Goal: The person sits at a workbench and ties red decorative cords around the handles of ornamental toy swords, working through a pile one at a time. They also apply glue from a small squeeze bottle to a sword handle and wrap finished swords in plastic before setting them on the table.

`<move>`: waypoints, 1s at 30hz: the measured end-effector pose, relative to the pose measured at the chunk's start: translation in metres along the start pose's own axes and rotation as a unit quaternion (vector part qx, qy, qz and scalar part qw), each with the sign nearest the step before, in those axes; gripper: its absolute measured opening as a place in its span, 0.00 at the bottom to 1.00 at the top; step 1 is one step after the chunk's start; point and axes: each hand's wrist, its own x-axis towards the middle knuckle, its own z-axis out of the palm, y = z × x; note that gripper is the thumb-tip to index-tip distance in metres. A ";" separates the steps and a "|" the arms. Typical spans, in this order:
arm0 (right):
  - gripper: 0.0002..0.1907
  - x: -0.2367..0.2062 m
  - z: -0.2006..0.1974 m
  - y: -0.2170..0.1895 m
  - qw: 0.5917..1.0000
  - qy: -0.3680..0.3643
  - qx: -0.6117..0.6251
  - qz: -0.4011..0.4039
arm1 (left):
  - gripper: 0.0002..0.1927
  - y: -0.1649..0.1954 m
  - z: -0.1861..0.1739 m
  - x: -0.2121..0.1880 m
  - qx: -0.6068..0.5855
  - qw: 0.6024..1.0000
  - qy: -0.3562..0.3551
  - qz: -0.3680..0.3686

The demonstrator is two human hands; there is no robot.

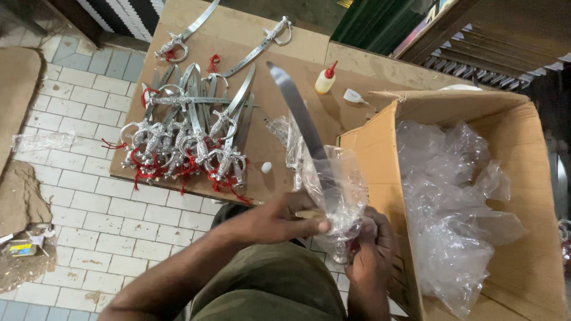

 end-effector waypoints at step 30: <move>0.06 -0.051 0.291 -0.053 0.991 0.011 -0.113 -0.068 | 0.15 0.129 -0.338 -0.077 -0.447 0.841 0.301 -0.046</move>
